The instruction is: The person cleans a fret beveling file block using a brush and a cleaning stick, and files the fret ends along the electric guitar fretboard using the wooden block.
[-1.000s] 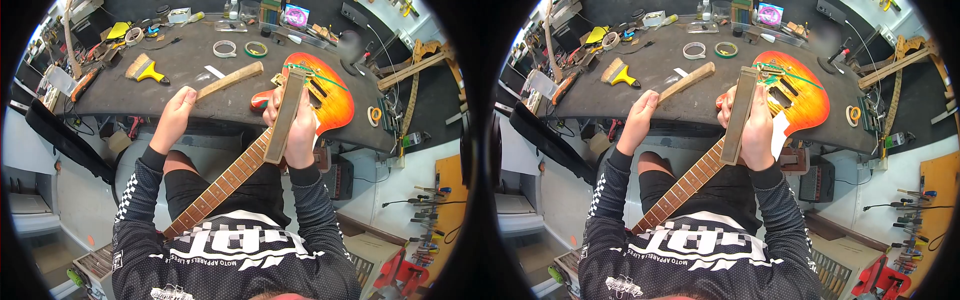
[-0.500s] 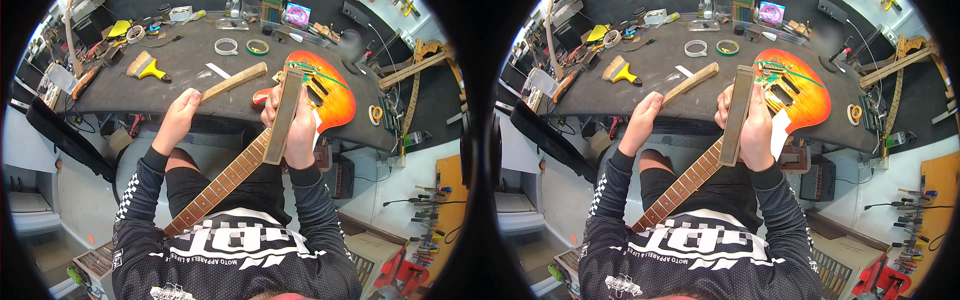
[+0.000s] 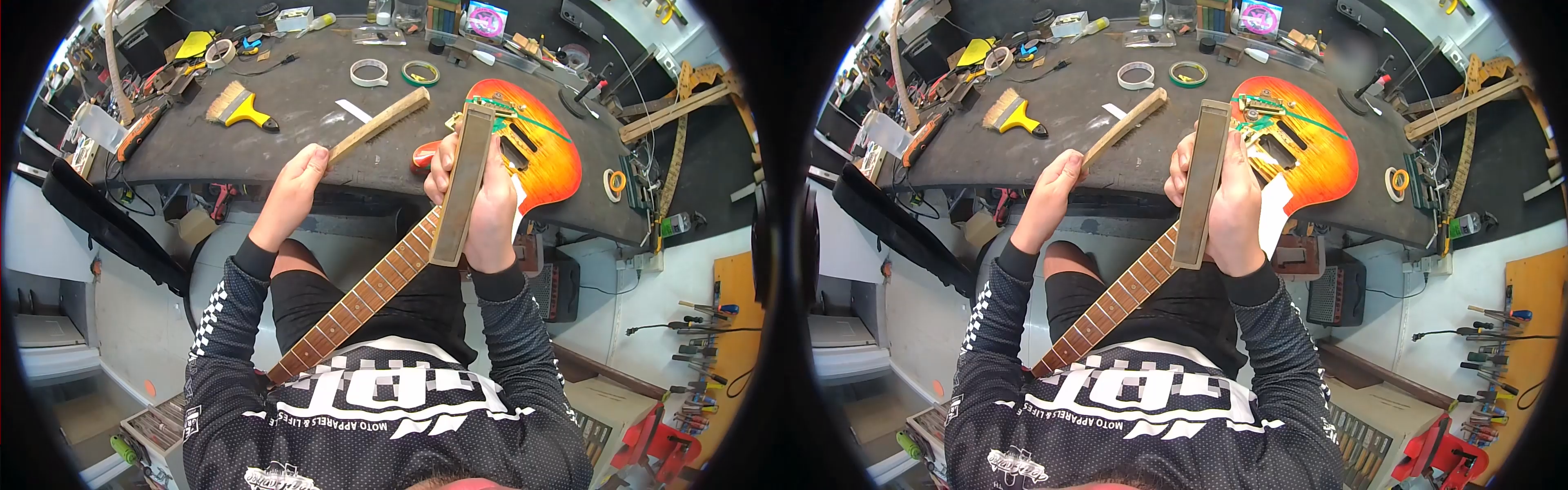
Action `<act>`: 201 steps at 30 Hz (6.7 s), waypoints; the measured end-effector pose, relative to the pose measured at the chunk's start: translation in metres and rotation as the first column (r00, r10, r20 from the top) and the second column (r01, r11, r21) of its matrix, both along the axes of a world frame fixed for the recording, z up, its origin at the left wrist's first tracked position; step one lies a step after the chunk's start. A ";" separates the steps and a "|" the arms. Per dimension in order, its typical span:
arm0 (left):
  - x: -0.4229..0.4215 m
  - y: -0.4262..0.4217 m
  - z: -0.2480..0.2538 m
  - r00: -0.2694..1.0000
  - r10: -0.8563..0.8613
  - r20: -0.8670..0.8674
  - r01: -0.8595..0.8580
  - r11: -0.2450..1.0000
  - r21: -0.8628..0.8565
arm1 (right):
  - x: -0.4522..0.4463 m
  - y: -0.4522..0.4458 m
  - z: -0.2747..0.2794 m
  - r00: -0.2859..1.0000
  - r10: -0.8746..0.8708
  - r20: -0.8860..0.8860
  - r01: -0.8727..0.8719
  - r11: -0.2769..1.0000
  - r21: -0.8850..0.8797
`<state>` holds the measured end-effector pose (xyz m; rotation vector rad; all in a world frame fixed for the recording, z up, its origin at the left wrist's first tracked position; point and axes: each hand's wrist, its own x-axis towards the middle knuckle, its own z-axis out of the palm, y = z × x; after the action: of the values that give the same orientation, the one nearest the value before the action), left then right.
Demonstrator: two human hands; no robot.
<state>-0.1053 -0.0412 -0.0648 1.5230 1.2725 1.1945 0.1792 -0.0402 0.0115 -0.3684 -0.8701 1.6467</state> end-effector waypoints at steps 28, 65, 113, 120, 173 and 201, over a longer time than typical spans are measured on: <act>0.046 -0.049 0.003 0.980 -0.180 -0.089 0.178 0.984 -0.029 | 0.018 0.012 -0.011 0.969 -0.162 0.188 0.165 0.986 -0.003; -0.025 0.131 -0.021 0.926 -0.058 0.372 0.028 0.996 0.086 | -0.124 0.047 -0.051 -0.068 -0.242 0.968 -0.545 0.822 0.167; 0.033 -0.053 0.040 0.625 -0.307 0.717 0.292 0.945 0.149 | -0.047 -0.075 -0.003 0.327 -0.566 0.757 -0.081 0.781 0.619; 0.035 -0.049 0.036 0.750 -0.213 0.626 0.138 0.976 0.167 | -0.049 -0.075 -0.004 0.347 -0.548 0.761 -0.004 0.811 0.586; 0.046 -0.067 0.039 0.732 -0.296 0.614 0.189 0.953 0.235 | -0.024 -0.049 0.023 0.457 -0.657 0.599 -0.144 0.610 0.779; 0.056 -0.077 0.041 0.579 -0.325 0.748 0.174 0.945 0.276 | 0.001 -0.059 0.028 0.566 -0.559 0.606 -0.176 0.636 0.751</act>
<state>-0.0488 -0.1184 -0.0243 1.0063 0.3360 1.5553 0.1800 -0.0991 0.0394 -0.6171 -2.0444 0.6438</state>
